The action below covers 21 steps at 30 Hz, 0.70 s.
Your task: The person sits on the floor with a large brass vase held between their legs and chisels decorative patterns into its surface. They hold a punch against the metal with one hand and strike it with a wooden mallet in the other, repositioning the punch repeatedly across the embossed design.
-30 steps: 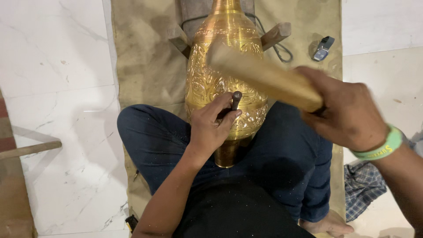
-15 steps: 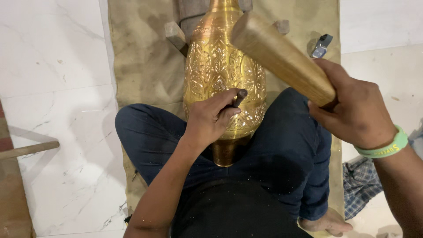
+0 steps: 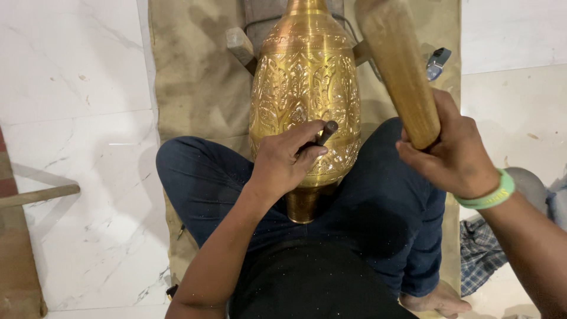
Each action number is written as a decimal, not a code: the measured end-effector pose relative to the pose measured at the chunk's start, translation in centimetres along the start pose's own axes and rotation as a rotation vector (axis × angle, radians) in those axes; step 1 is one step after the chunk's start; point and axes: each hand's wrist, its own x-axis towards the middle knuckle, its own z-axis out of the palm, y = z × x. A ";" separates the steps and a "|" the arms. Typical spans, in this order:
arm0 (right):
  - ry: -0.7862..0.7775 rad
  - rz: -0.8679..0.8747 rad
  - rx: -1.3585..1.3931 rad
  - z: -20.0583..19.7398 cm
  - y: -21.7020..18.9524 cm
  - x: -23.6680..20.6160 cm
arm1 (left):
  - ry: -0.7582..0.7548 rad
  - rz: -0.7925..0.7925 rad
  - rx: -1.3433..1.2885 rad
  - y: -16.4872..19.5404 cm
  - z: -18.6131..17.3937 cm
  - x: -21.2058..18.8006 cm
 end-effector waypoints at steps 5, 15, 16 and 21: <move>0.053 -0.136 -0.005 -0.7 -0.8 0.1 | 0.091 0.006 0.008 0.1 0.7 -0.7; -0.149 -0.086 -0.385 -1.7 -2.4 -0.2 | 0.209 -0.004 -0.019 0.1 1.5 -1.5; -0.045 -0.137 -0.263 -1.6 -2.5 -0.3 | 0.199 0.002 -0.014 0.1 1.5 -1.4; -0.248 0.081 -0.495 -1.2 -1.9 -0.9 | 0.220 -0.015 -0.069 -0.4 1.5 -1.7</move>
